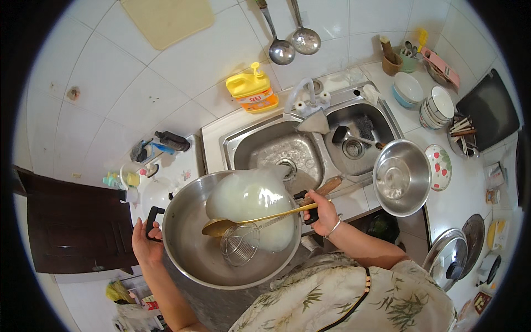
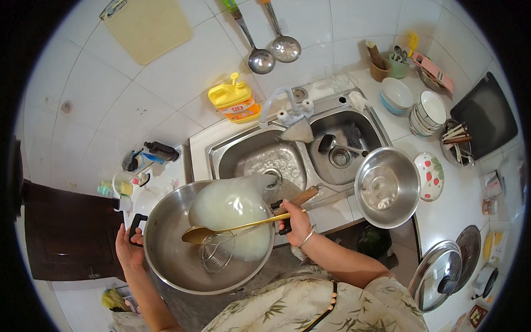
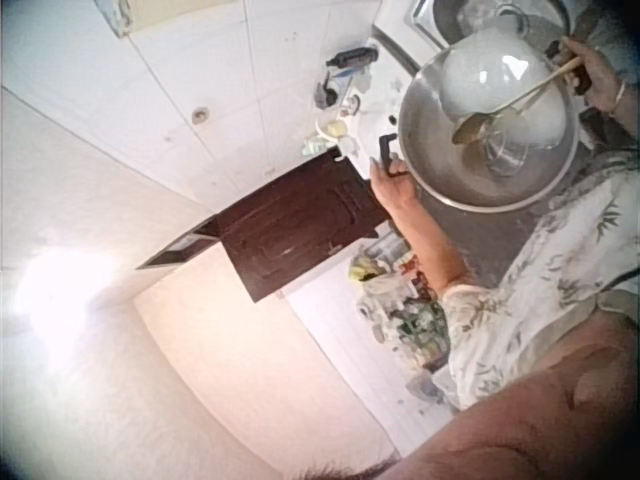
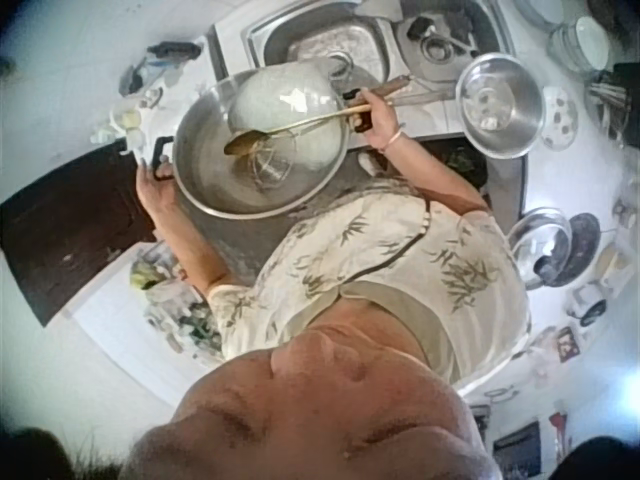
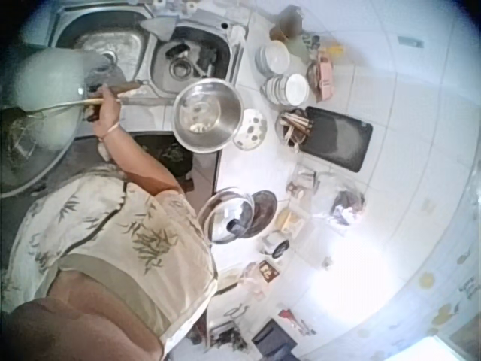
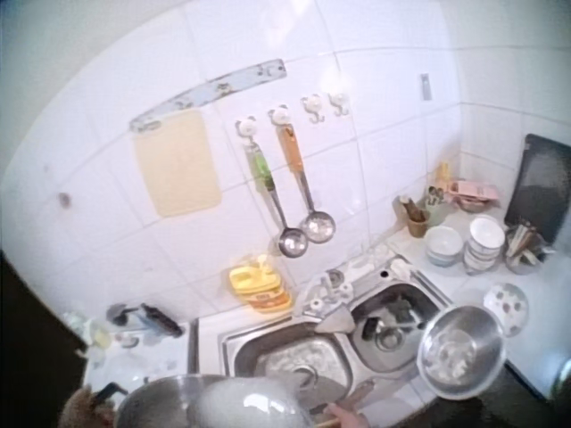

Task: The person washes a metal bowl, a small electric pot, and a large pot in a double-basin kitchen sink. They use a sponge to scrub the items and rinse them under running water. The person also handles a ladle and a strainer, rinsing them in the sink. The electric pot is placed on the counter and plugged in.

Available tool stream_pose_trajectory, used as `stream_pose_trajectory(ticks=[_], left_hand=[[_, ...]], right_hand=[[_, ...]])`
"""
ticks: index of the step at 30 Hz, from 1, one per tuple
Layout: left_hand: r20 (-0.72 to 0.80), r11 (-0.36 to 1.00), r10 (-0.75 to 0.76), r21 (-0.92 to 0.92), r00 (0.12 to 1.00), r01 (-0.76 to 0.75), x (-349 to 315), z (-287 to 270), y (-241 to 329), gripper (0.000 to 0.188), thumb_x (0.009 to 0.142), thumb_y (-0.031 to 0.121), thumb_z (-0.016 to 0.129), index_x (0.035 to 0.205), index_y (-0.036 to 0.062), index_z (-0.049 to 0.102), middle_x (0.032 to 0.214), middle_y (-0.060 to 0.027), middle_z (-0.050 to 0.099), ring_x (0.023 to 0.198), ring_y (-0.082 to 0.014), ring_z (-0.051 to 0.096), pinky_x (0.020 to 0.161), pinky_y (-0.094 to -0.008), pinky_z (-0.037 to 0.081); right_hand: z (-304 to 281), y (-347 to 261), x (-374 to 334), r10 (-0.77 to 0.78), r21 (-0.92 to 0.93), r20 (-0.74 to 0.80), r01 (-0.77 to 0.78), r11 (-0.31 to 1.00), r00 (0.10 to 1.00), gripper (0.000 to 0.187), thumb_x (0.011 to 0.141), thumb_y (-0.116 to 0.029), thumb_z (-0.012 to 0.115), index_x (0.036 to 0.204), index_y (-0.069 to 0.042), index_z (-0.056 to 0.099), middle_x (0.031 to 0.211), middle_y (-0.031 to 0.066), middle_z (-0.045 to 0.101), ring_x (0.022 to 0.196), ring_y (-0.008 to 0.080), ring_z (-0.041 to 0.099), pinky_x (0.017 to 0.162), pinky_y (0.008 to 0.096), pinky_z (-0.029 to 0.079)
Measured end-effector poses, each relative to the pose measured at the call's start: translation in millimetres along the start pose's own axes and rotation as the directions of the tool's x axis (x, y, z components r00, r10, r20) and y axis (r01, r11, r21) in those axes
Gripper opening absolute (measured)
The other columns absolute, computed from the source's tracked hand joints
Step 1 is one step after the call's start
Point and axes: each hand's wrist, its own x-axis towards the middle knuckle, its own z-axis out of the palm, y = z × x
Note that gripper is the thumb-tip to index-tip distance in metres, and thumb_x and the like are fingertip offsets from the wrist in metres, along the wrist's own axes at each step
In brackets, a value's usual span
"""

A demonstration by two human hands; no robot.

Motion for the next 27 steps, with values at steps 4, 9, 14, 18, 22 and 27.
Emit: stream_pose_trajectory(ticks=[4, 9, 14, 18, 22, 27], left_hand=[[0.004, 0.999, 0.036, 0.028, 0.999, -0.036, 5, 1, 2, 0.038, 0.088, 0.033, 0.055, 0.103, -0.0018, 0.050, 0.078, -0.0109, 0.053, 0.056, -0.0098, 0.041, 0.052, -0.0237, 0.035], [0.003, 0.999, 0.037, 0.034, 0.999, -0.037, 4, 7, 4, 0.041, 0.086, 0.033, 0.056, 0.107, -0.0018, 0.051, 0.078, -0.0101, 0.053, 0.059, -0.0099, 0.042, 0.054, -0.0234, 0.034], [0.006, 0.999, 0.032, 0.005, 0.999, -0.032, 2, 14, 5, 0.042, 0.086, 0.034, 0.055, 0.107, -0.0021, 0.050, 0.079, -0.0099, 0.054, 0.060, -0.0107, 0.042, 0.055, -0.0245, 0.035], [-0.013, 0.999, 0.034, 0.003, 0.999, -0.034, 0, 17, 6, 0.041, 0.087, 0.034, 0.054, 0.107, -0.0020, 0.050, 0.079, -0.0103, 0.054, 0.060, -0.0111, 0.042, 0.056, -0.0253, 0.035], [-0.005, 0.999, 0.035, 0.015, 0.999, -0.035, -3, 26, 6, 0.042, 0.088, 0.034, 0.053, 0.107, -0.0027, 0.050, 0.079, -0.0114, 0.054, 0.061, -0.0116, 0.042, 0.056, -0.0258, 0.036], [-0.019, 0.998, 0.054, 0.025, 0.998, -0.054, -1, 31, 5, 0.043, 0.089, 0.034, 0.052, 0.108, -0.0035, 0.049, 0.082, -0.0137, 0.054, 0.062, -0.0122, 0.043, 0.058, -0.0262, 0.037]], right_hand=[[-3, 4, 7, 0.048, 0.007, -0.009, -0.048, 0.999, 0.999, 0.020, 0.089, -0.028, 0.054, 0.086, -0.009, 0.054, 0.072, 0.0046, 0.053, 0.055, 0.0142, 0.046, 0.045, 0.0246, 0.038], [-4, 6, 12, 0.098, 0.014, -0.013, -0.098, 0.995, 0.995, 0.019, 0.089, -0.028, 0.054, 0.086, -0.009, 0.053, 0.075, 0.0049, 0.052, 0.056, 0.0144, 0.046, 0.045, 0.0243, 0.039], [-6, 6, 18, 0.119, 0.017, -0.001, -0.119, 0.993, 0.993, 0.019, 0.088, -0.028, 0.055, 0.087, -0.009, 0.053, 0.076, 0.0053, 0.051, 0.057, 0.0149, 0.046, 0.045, 0.0240, 0.039], [-8, 5, 25, 0.149, 0.015, 0.014, -0.149, 0.989, 0.989, 0.019, 0.088, -0.028, 0.055, 0.087, -0.009, 0.053, 0.076, 0.0057, 0.051, 0.057, 0.0150, 0.046, 0.045, 0.0240, 0.039], [-8, 2, 33, 0.190, 0.021, -0.021, -0.190, 0.982, 0.981, 0.020, 0.087, -0.028, 0.056, 0.087, -0.009, 0.053, 0.075, 0.0057, 0.051, 0.055, 0.0148, 0.047, 0.043, 0.0251, 0.039], [-11, 2, 40, 0.172, 0.009, 0.020, -0.172, 0.985, 0.985, 0.019, 0.086, -0.027, 0.057, 0.086, -0.008, 0.054, 0.074, 0.0051, 0.051, 0.055, 0.0147, 0.047, 0.042, 0.0251, 0.039]])
